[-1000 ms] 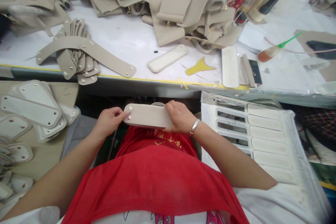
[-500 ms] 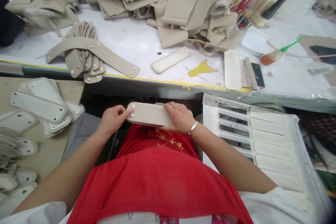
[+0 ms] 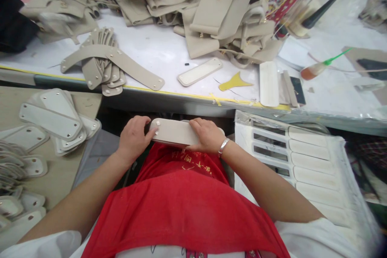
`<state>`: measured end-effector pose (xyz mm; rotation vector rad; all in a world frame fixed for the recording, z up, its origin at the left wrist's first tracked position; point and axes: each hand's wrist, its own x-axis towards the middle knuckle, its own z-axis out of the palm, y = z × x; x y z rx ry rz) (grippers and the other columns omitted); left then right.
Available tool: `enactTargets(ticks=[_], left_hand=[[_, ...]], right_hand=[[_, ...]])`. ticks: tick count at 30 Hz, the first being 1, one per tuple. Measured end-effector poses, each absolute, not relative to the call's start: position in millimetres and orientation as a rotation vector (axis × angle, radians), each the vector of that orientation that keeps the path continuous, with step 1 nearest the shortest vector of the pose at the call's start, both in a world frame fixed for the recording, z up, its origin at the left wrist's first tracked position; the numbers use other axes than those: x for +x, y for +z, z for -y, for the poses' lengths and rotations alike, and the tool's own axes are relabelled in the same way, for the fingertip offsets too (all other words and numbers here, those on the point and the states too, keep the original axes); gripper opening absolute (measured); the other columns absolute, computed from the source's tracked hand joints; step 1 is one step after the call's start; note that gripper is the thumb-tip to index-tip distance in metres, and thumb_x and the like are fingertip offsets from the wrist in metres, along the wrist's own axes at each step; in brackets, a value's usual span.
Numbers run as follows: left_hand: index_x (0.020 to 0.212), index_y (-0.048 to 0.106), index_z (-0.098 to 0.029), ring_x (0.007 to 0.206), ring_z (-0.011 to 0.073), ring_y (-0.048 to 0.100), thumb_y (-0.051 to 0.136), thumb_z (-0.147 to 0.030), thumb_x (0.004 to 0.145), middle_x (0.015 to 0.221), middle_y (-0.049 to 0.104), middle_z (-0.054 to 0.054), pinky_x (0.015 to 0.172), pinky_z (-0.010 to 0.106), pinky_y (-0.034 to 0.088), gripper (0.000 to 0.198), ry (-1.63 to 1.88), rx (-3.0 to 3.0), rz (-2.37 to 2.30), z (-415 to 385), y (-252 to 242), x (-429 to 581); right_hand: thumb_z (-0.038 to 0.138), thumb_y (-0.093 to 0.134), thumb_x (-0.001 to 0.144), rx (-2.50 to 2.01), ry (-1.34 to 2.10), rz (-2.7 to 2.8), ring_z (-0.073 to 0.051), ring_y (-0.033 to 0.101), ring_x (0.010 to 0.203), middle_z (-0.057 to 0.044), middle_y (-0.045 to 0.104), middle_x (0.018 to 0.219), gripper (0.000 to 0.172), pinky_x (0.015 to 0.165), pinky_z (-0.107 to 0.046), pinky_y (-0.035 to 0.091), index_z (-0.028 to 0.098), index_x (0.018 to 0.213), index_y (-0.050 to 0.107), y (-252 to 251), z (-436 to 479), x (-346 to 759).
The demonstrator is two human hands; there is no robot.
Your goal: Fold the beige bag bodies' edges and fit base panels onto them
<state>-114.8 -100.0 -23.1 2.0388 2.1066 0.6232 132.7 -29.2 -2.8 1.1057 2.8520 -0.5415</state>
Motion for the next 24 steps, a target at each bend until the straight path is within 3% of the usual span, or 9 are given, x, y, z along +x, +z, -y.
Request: enactTargets(ticks=[3,5,9,13,24], left_hand=[[0.114,0.05,-0.015,0.106,0.0267,0.05,0.052,-0.05,0.077,0.113,0.057,0.012,0.091,0.039,0.038,0.051,0.627,2.357,-1.867,94,-16,-102],[0.118,0.047,-0.014,0.108,0.0275,0.05,0.054,-0.053,0.075,0.118,0.055,0.014,0.094,0.04,0.038,0.058,0.595,2.366,-1.835,87,-15,-100],[0.113,0.051,-0.014,0.101,0.0274,0.054,0.052,-0.052,0.076,0.109,0.058,0.013,0.089,0.04,0.043,0.053,0.545,2.109,-2.012,79,-21,-113],[0.102,0.056,-0.018,0.082,0.0202,0.059,0.052,-0.055,0.074,0.096,0.061,0.007,0.071,0.03,0.048,0.047,0.509,1.733,-1.971,86,-25,-125],[0.084,0.055,-0.019,0.065,0.0146,0.056,0.057,-0.054,0.071,0.074,0.061,0.0,0.058,0.023,0.043,0.038,0.592,1.245,-1.885,90,-28,-128]], right_hand=[[0.054,0.069,0.059,1.052,-0.536,-2.845,-0.029,0.048,0.103,-0.016,0.048,0.12,0.084,0.087,-0.041,0.036,0.013,0.126,0.038,3,28,140],[0.054,0.07,0.059,1.058,-0.553,-2.842,-0.028,0.048,0.104,-0.017,0.047,0.121,0.087,0.087,-0.041,0.036,0.012,0.127,0.037,4,28,147],[0.058,0.068,0.058,1.14,-0.608,-2.87,-0.027,0.047,0.106,-0.015,0.047,0.122,0.084,0.09,-0.04,0.035,0.013,0.124,0.04,3,27,160],[0.052,0.071,0.055,1.187,-0.66,-2.893,-0.027,0.048,0.103,-0.014,0.05,0.118,0.08,0.087,-0.04,0.036,0.015,0.12,0.042,-1,25,161],[0.048,0.07,0.053,1.225,-0.745,-2.913,-0.027,0.047,0.103,-0.011,0.051,0.116,0.075,0.09,-0.039,0.034,0.016,0.116,0.044,-7,22,159]])
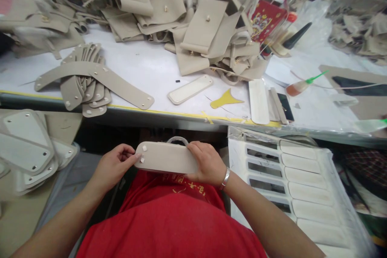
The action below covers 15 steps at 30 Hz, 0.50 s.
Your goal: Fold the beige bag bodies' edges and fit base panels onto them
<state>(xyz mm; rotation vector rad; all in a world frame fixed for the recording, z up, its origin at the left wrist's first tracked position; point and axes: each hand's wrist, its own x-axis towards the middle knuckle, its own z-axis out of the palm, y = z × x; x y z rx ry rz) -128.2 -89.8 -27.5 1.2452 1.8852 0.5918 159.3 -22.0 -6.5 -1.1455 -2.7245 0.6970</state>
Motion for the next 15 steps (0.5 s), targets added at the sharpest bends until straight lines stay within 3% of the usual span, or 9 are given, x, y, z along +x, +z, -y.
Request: enactTargets(ticks=[7,15], left_hand=[[0.069,0.052,-0.018,0.045,0.0096,0.04,0.054,-0.057,0.072,0.051,0.045,-0.005,0.042,0.02,0.03,0.039,0.445,1.117,-1.818,84,-18,-126],[0.057,0.051,-0.02,0.059,0.0143,0.047,0.05,-0.049,0.077,0.059,0.053,0.0,0.055,0.024,0.038,0.035,0.525,1.36,-1.641,75,19,-111]], right_hand=[[0.05,0.069,0.057,-1.148,0.727,2.747,-0.028,0.046,0.105,-0.013,0.05,0.119,0.076,0.091,-0.041,0.033,0.015,0.119,0.044,-6,18,159],[0.055,0.066,0.06,-1.153,0.749,2.746,-0.028,0.046,0.106,-0.014,0.05,0.119,0.077,0.091,-0.042,0.033,0.013,0.12,0.043,-7,16,159]])
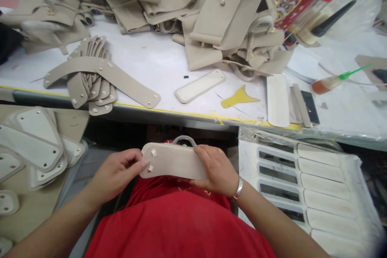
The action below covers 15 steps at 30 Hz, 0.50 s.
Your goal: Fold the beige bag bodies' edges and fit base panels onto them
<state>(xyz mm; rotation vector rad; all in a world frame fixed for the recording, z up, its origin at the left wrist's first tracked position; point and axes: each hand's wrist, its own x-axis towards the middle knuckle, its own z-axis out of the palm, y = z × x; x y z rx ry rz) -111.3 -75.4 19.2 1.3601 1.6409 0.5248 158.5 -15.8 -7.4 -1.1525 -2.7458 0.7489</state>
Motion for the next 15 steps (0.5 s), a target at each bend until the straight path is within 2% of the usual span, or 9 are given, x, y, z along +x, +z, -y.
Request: enactTargets(ticks=[5,11,15], left_hand=[[0.055,0.05,-0.022,0.057,0.0152,0.047,0.047,-0.041,0.079,0.057,0.053,0.001,0.056,0.028,0.038,0.031,0.507,1.561,-1.333,60,52,-58],[0.057,0.045,-0.02,0.057,0.0124,0.044,0.049,-0.027,0.08,0.059,0.051,0.0,0.056,0.027,0.035,0.025,0.624,1.722,-1.066,47,41,-11],[0.059,0.049,-0.021,0.058,0.0132,0.046,0.047,-0.03,0.082,0.06,0.053,0.001,0.056,0.027,0.036,0.024,0.583,1.781,-1.06,54,43,-19]], right_hand=[[0.052,0.064,0.062,-1.121,0.706,2.717,-0.029,0.044,0.11,-0.015,0.05,0.122,0.074,0.094,-0.042,0.032,0.012,0.12,0.043,-13,17,162],[0.044,0.059,0.066,-1.107,0.683,2.683,-0.027,0.046,0.109,-0.015,0.052,0.12,0.064,0.094,-0.041,0.032,0.01,0.118,0.045,-17,19,165],[0.043,0.057,0.068,-1.11,0.687,2.704,-0.028,0.045,0.11,-0.016,0.051,0.121,0.063,0.094,-0.041,0.032,0.01,0.119,0.045,-15,18,164]])
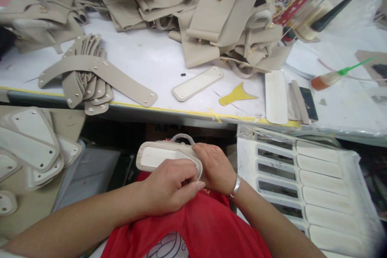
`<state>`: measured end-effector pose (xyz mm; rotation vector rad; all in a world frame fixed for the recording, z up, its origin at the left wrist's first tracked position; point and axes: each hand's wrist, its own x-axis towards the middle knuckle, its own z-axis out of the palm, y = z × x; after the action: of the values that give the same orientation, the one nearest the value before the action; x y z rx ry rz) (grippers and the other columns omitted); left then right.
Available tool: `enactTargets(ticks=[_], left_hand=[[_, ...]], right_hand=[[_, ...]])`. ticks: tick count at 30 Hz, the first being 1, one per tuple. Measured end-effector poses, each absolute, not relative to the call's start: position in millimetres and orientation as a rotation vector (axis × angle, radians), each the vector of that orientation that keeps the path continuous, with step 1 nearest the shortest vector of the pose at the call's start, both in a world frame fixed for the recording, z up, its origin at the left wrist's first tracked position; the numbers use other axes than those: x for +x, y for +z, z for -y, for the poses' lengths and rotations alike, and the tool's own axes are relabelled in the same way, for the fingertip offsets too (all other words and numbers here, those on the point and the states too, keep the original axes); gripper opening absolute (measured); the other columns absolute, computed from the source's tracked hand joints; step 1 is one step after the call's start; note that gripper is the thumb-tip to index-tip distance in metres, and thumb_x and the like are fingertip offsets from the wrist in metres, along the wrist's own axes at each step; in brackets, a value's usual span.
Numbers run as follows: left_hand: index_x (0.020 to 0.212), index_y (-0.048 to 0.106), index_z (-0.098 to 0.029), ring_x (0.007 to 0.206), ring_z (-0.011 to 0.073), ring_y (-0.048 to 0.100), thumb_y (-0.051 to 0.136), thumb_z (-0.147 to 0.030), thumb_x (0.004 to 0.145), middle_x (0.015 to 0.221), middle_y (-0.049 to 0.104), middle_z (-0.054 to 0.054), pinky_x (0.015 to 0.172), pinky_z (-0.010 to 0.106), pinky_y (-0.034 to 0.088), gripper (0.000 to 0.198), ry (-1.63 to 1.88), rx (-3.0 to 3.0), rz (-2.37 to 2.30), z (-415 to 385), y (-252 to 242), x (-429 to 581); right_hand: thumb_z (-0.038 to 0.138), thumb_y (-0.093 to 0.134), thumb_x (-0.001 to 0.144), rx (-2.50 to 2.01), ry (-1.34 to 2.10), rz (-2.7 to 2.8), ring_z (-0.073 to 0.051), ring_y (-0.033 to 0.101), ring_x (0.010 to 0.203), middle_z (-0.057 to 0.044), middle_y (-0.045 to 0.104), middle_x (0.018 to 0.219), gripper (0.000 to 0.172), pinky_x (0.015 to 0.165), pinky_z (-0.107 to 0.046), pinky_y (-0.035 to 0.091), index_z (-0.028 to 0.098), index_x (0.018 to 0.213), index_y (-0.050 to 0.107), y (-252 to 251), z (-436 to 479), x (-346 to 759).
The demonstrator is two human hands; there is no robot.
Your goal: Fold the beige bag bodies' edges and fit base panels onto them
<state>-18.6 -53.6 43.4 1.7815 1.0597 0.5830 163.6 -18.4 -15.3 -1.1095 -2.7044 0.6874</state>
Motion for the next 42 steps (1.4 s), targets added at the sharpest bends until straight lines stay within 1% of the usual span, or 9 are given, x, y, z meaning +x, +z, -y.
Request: enactTargets(ticks=[5,10,12,16,20,24,28,35,42], left_hand=[[0.056,0.055,-0.022,0.055,0.0146,0.049,0.05,-0.044,0.078,0.058,0.056,0.001,0.052,0.026,0.037,0.032,0.518,1.589,-1.509,68,47,-78],[0.064,0.062,-0.02,0.062,0.0157,0.055,0.054,-0.049,0.076,0.064,0.063,0.0,0.058,0.024,0.039,0.032,0.508,1.399,-1.811,82,12,-128],[0.065,0.062,-0.019,0.062,0.0152,0.055,0.054,-0.05,0.076,0.063,0.063,0.0,0.058,0.023,0.039,0.033,0.503,1.352,-1.834,83,-1,-132],[0.064,0.06,-0.018,0.058,0.0133,0.053,0.052,-0.051,0.077,0.06,0.06,-0.001,0.056,0.021,0.039,0.036,0.547,1.276,-1.815,80,-14,-132],[0.064,0.06,-0.018,0.058,0.0132,0.052,0.052,-0.051,0.077,0.06,0.06,-0.001,0.054,0.021,0.038,0.037,0.536,1.279,-1.779,79,-18,-135],[0.063,0.059,-0.017,0.057,0.0127,0.052,0.052,-0.05,0.077,0.06,0.059,-0.001,0.054,0.021,0.038,0.037,0.543,1.258,-1.758,80,-21,-139],[0.063,0.058,-0.016,0.056,0.0117,0.049,0.054,-0.05,0.076,0.058,0.058,-0.002,0.052,0.02,0.036,0.037,0.535,1.211,-1.737,78,-23,-140],[0.061,0.058,-0.015,0.052,0.01,0.046,0.055,-0.048,0.075,0.055,0.056,-0.002,0.048,0.019,0.032,0.037,0.523,1.191,-1.792,76,-24,-140],[0.063,0.06,-0.015,0.053,0.0108,0.047,0.055,-0.053,0.074,0.057,0.058,-0.001,0.05,0.021,0.033,0.04,0.55,1.171,-1.78,77,-31,-144]], right_hand=[[0.055,0.063,0.063,-1.116,0.694,2.73,-0.029,0.046,0.109,-0.017,0.05,0.121,0.076,0.093,-0.044,0.033,0.012,0.122,0.042,-11,17,163],[0.058,0.066,0.061,-1.128,0.711,2.753,-0.032,0.045,0.111,-0.017,0.048,0.123,0.083,0.096,-0.047,0.031,0.014,0.126,0.04,-5,17,151],[0.058,0.066,0.061,-1.113,0.728,2.761,-0.033,0.043,0.112,-0.017,0.047,0.126,0.084,0.097,-0.047,0.029,0.014,0.128,0.039,-4,18,135],[0.052,0.066,0.064,-1.088,0.757,2.725,-0.031,0.043,0.11,-0.017,0.048,0.122,0.075,0.095,-0.046,0.032,0.013,0.124,0.042,-6,19,100],[0.047,0.068,0.06,-1.124,0.795,2.706,-0.03,0.045,0.106,-0.016,0.049,0.116,0.071,0.092,-0.044,0.035,0.012,0.118,0.045,-10,18,85],[0.043,0.068,0.057,-1.142,0.798,2.692,-0.029,0.045,0.104,-0.015,0.05,0.114,0.068,0.093,-0.043,0.035,0.013,0.115,0.046,-12,17,86],[0.044,0.069,0.057,-1.133,0.786,2.695,-0.029,0.044,0.104,-0.014,0.05,0.114,0.069,0.096,-0.042,0.033,0.012,0.114,0.046,-13,17,86],[0.042,0.068,0.058,-1.099,0.743,2.717,-0.03,0.046,0.104,-0.015,0.051,0.115,0.068,0.093,-0.044,0.035,0.012,0.115,0.045,-13,16,83],[0.048,0.065,0.062,-1.056,0.643,2.74,-0.03,0.045,0.107,-0.017,0.05,0.117,0.07,0.094,-0.044,0.036,0.01,0.118,0.044,-15,17,84]])
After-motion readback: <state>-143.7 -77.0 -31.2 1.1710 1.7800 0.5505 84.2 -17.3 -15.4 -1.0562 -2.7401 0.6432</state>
